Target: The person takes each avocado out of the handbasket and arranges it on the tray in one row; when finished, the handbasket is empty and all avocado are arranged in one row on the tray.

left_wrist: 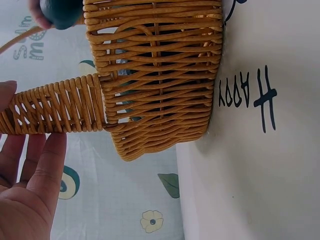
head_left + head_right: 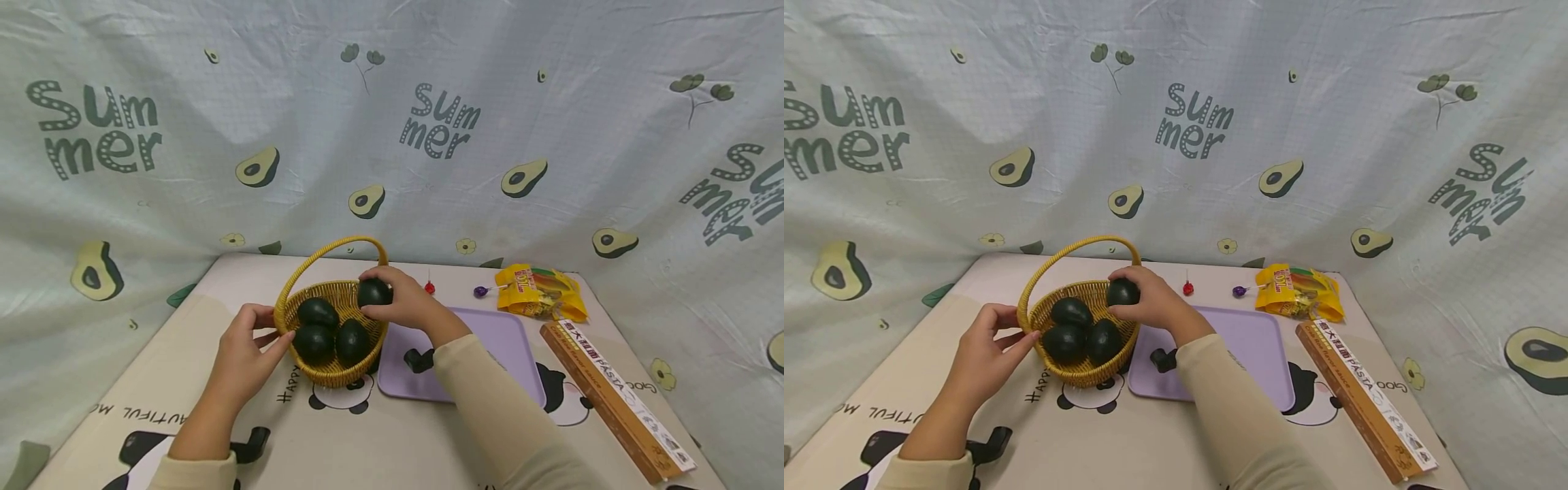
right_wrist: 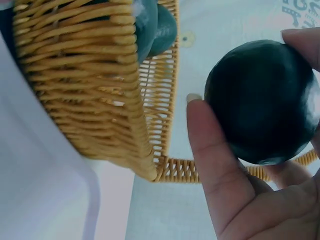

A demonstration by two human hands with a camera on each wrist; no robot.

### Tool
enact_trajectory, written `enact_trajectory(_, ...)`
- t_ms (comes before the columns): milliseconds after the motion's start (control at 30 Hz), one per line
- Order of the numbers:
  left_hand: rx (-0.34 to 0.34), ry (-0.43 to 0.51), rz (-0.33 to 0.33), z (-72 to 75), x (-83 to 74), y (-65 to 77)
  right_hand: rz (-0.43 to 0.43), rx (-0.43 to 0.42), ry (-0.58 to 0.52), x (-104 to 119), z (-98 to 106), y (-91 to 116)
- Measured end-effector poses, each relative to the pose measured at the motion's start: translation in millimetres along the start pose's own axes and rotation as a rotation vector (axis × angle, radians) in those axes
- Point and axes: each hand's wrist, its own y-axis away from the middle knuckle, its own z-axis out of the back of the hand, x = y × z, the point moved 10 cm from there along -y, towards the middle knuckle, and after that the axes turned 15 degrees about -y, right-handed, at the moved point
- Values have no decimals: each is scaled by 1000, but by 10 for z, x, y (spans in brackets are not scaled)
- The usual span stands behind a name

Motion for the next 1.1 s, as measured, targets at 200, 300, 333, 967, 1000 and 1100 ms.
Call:
enact_trajectory(200,6,-3,1,9,-9,1,-1,-4,-1,-49,51,67)
enact_trajectory(300,8,-3,6,3,-6,4,-30,-12,-3,-103,81,107)
enact_trajectory(333,8,-3,8,1,-4,5,-45,-19,-13,-124,94,123)
enact_trajectory(967,8,1,1,-1,5,7,-98,-77,-107,-363,254,366)
enact_trajectory(1000,10,1,2,-6,8,7,-115,-86,-110,-384,265,385)
enact_trajectory(1100,9,-5,0,-4,6,7,-158,-112,-110,-448,302,436)
